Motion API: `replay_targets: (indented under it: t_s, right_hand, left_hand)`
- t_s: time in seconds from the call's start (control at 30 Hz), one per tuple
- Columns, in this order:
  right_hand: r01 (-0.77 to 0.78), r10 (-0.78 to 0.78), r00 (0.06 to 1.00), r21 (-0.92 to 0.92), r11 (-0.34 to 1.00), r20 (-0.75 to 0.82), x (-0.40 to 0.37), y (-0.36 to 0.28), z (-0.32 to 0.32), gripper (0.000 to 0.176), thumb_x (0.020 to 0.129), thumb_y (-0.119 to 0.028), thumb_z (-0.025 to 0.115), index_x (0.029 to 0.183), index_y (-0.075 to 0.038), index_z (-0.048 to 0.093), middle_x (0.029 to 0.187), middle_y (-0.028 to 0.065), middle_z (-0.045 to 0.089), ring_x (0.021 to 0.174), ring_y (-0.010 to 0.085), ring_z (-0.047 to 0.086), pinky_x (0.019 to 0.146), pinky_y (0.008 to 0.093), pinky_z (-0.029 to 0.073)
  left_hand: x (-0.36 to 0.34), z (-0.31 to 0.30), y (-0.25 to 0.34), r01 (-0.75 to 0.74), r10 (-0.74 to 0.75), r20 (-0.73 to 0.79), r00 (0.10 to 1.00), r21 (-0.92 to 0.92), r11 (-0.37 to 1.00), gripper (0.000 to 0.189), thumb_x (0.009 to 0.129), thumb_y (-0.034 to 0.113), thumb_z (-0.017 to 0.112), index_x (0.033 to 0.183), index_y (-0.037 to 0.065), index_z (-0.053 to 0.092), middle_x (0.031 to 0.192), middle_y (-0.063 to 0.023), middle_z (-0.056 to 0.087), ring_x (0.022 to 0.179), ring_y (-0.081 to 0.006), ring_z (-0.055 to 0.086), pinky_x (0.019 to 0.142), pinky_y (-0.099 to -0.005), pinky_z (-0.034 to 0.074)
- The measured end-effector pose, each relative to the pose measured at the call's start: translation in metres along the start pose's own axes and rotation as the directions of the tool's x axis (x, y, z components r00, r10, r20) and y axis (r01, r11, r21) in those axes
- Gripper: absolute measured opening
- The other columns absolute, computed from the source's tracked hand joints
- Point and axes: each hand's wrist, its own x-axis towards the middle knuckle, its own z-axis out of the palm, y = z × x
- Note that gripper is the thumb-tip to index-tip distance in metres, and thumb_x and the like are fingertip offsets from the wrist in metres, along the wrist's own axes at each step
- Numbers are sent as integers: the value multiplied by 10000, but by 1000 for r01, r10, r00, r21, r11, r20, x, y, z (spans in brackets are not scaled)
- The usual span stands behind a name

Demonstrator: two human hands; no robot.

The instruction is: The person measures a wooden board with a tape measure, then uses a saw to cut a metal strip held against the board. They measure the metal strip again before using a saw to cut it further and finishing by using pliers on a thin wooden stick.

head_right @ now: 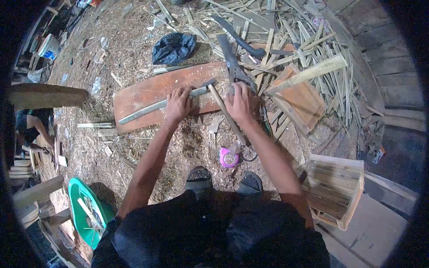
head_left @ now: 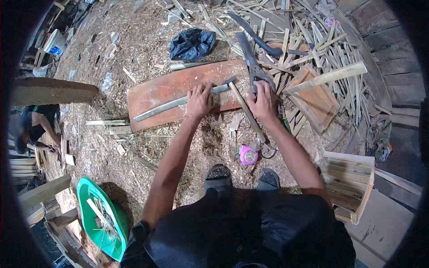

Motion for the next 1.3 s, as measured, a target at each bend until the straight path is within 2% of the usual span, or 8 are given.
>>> replay_targets:
  t_s: [0.1, 0.23, 0.37, 0.63, 0.77, 1.0, 1.17, 1.3]
  right_hand:
    - [-19, 17, 1000, 117, 993, 23, -35, -11, -7, 284, 823, -151, 656, 1070, -43, 569, 1094, 177, 557, 1021, 366, 557, 858, 463, 449]
    - [-484, 293, 798, 270, 833, 527, -78, -22, -37, 268, 821, -225, 701, 971, -32, 590, 942, 182, 601, 955, 341, 603, 832, 472, 470]
    - [84, -266, 698, 293, 952, 665, -116, -19, -55, 523, 761, -378, 753, 1122, -35, 595, 1148, 159, 573, 1146, 331, 524, 1010, 433, 399]
    - [235, -228, 652, 94, 968, 723, -154, -20, -54, 813, 592, -431, 826, 1211, 0, 522, 1180, 166, 490, 1147, 344, 468, 988, 485, 370]
    - [70, -262, 587, 275, 959, 766, -136, -13, -62, 833, 586, -393, 849, 1234, 3, 507, 1145, 171, 499, 1106, 329, 505, 956, 392, 423]
    - [-198, -350, 498, 497, 845, 793, -86, -33, -78, 834, 601, -338, 861, 1277, -9, 501, 1160, 142, 514, 1150, 289, 510, 995, 373, 415]
    - [-310, -392, 480, 570, 761, 785, -66, -22, -65, 864, 606, -406, 868, 1293, -30, 504, 1179, 172, 585, 1101, 287, 579, 959, 373, 456]
    - [-336, -156, 331, 271, 902, 931, -38, -19, -77, 864, 687, -402, 811, 1374, -29, 443, 1271, 133, 565, 1173, 224, 547, 999, 350, 436]
  left_hand:
    - [-5, -2, 0, -48, 72, -219, 973, 113, 992, 535, 872, 235, 615, 1369, 117, 455, 1325, -157, 461, 1256, -359, 411, 1081, -501, 260]
    - [-29, -3, 18, -83, 101, -200, 975, 99, 992, 500, 846, 200, 614, 1323, 110, 491, 1314, -144, 489, 1271, -346, 418, 1082, -508, 295]
    - [-83, 16, 43, -227, 257, 72, 964, -283, 932, 484, 773, 116, 660, 1243, 92, 546, 1261, -152, 533, 1178, -350, 486, 1026, -474, 378]
    - [-142, 23, 87, -252, 407, 188, 894, -540, 803, 421, 802, 86, 611, 1221, 47, 591, 1140, -171, 604, 1031, -367, 574, 922, -448, 462]
    - [-143, 22, 86, -143, 347, 193, 918, -656, 741, 436, 847, 131, 588, 1272, 35, 555, 1200, -182, 592, 1106, -355, 557, 985, -425, 437]
    - [-123, -2, 71, 502, 191, 557, 808, -821, 273, 203, 949, 143, 597, 1108, 18, 615, 967, -64, 657, 864, -129, 618, 775, -298, 508]
    - [-110, -21, 53, 517, 154, 534, 831, -845, 140, 153, 874, 64, 700, 976, 7, 600, 869, -34, 657, 800, -103, 621, 710, -266, 512]
    - [-102, -38, 38, 466, 113, 479, 870, -876, 129, 131, 876, 31, 680, 952, 19, 574, 857, -67, 661, 822, -154, 644, 764, -330, 538]
